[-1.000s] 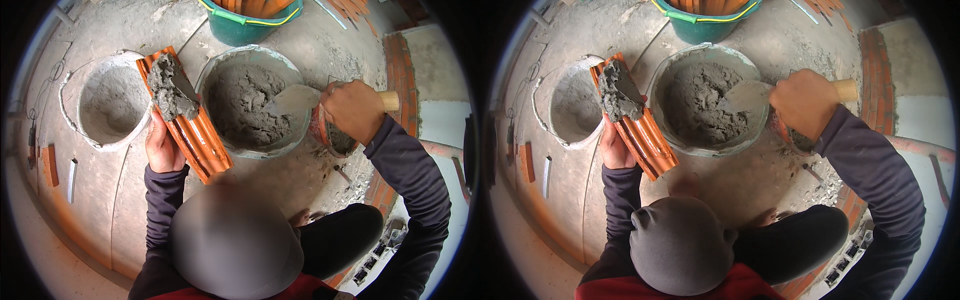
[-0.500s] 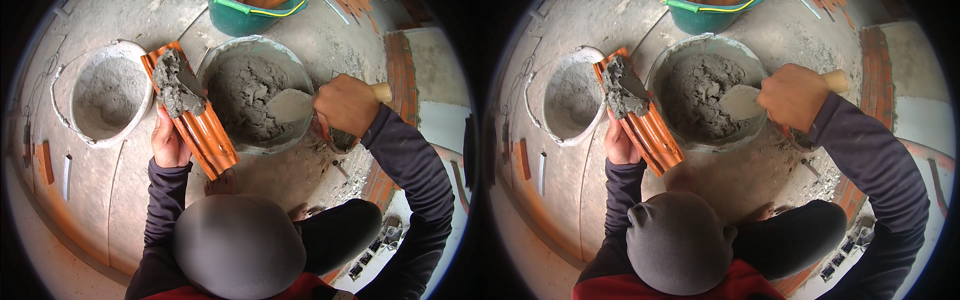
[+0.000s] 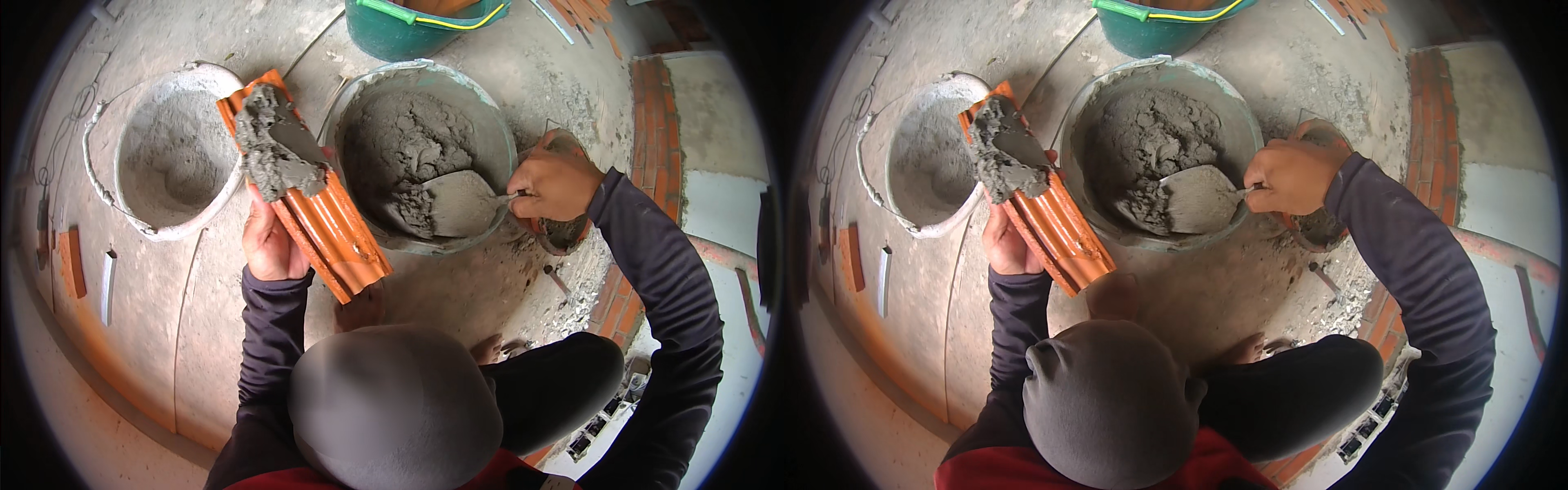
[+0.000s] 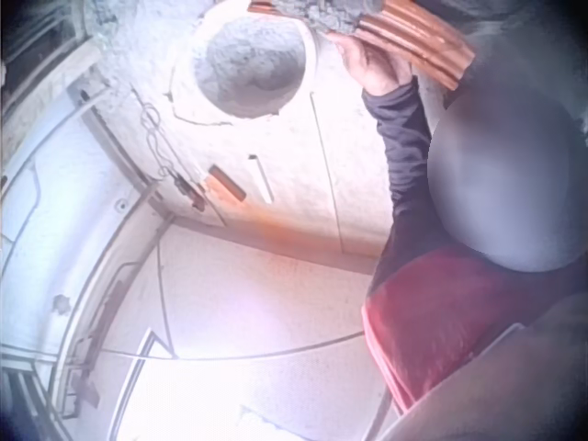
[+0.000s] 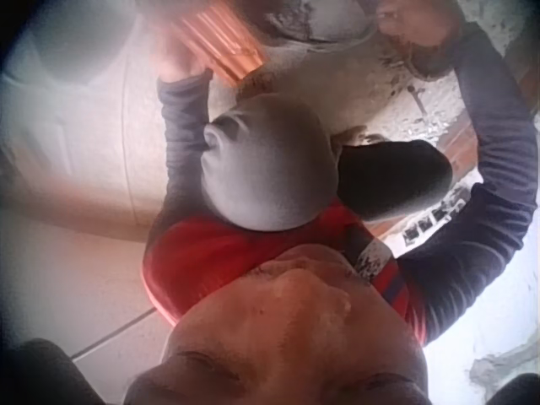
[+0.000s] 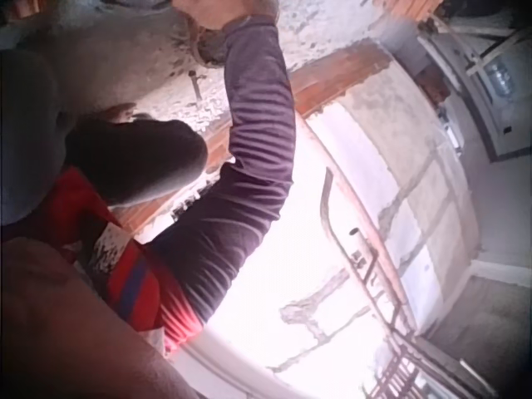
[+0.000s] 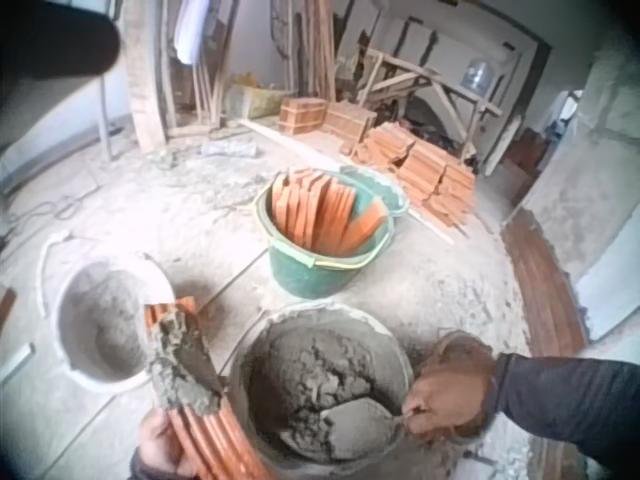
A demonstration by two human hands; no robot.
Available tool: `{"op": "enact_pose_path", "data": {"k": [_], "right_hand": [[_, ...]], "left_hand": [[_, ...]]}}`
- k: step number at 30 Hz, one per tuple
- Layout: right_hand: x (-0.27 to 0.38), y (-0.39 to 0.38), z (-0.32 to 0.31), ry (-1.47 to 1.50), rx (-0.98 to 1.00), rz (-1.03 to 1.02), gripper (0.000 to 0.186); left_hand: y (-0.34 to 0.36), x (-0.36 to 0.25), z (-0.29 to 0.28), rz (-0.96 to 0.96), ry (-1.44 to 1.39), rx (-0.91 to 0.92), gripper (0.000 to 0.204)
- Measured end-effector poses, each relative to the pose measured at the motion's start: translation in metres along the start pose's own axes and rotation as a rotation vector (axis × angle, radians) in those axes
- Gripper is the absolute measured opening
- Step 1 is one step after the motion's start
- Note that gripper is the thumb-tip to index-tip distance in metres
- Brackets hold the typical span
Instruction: The person prepares mortar in a bucket with a trowel, picks up a decorative brick tile, applies mortar to the back of it, and then presses it onto a wall, securing it with a hammer.
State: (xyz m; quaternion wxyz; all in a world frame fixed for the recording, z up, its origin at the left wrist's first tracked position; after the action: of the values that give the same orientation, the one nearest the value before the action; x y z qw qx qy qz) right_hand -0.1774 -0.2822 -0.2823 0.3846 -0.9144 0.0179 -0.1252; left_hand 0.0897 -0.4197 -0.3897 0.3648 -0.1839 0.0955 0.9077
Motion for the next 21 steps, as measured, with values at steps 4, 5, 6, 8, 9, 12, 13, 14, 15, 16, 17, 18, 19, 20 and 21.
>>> {"op": "enact_pose_path", "data": {"k": [4, 5, 6, 8, 9, 12, 13, 14, 15, 16, 17, 18, 19, 20, 21], "right_hand": [[-0.013, -0.001, 0.012, 0.230, -0.037, 0.004, 0.028], [-0.013, -0.007, 0.012, 0.256, -0.086, 0.009, 0.030], [-0.011, -0.015, 0.009, 0.288, -0.145, 0.060, 0.027], [-0.002, -0.038, 0.006, 0.348, -0.258, 0.161, 0.022], [0.001, -0.052, 0.010, 0.380, -0.336, 0.166, 0.019], [0.017, -0.092, 0.026, 0.796, -0.437, 0.159, 0.027], [0.029, -0.102, 0.027, 0.755, -0.468, 0.139, 0.029], [0.043, -0.109, 0.027, 0.715, -0.500, 0.121, 0.031], [0.057, -0.116, 0.024, 0.672, -0.537, 0.106, 0.034], [0.068, -0.121, 0.024, 0.761, -0.516, 0.137, 0.036], [0.079, -0.124, 0.023, 0.852, -0.494, 0.166, 0.038], [0.086, -0.127, 0.025, 0.943, -0.472, 0.193, 0.040], [0.087, -0.129, 0.029, 0.841, -0.522, 0.158, 0.041], [0.090, -0.129, 0.031, 0.757, -0.547, 0.155, 0.041], [0.094, -0.128, 0.034, 0.673, -0.568, 0.156, 0.042]], "left_hand": [[0.000, -0.019, 0.005, 0.071, -0.010, -0.071, 0.063], [0.001, -0.022, 0.005, 0.101, 0.027, -0.085, 0.063], [0.002, -0.026, 0.007, 0.136, 0.071, -0.100, 0.063], [0.004, -0.031, 0.013, 0.199, 0.097, -0.093, 0.062], [0.008, -0.030, 0.017, 0.222, 0.118, -0.069, 0.062], [0.013, -0.020, 0.026, 0.275, 0.128, -0.120, 0.058], [0.016, -0.014, 0.033, 0.278, 0.091, -0.150, 0.056], [0.019, -0.010, 0.037, 0.280, 0.054, -0.180, 0.054], [0.021, -0.006, 0.039, 0.260, 0.015, -0.114, 0.050], [0.025, 0.001, 0.046, 0.252, 0.013, -0.114, 0.049], [0.028, 0.007, 0.052, 0.240, -0.029, -0.088, 0.045], [0.029, 0.012, 0.058, 0.228, -0.070, -0.064, 0.040], [0.031, 0.017, 0.061, 0.222, -0.089, -0.047, 0.040], [0.032, 0.022, 0.062, 0.218, -0.107, -0.032, 0.040], [0.033, 0.029, 0.063, 0.210, -0.127, -0.019, 0.040]]}}
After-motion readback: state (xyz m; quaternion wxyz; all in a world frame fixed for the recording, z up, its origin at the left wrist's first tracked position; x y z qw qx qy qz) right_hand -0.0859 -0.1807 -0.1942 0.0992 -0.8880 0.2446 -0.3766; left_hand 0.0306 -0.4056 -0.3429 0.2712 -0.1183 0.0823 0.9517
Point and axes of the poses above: each hand's wrist, its own y-axis towards the middle knuckle, its own z-axis out of the palm, x = y × z, the point moved 5 cm from there along y, towards the middle knuckle, and after that the axes turned 6 degrees about -y, right-handed, at the moved point
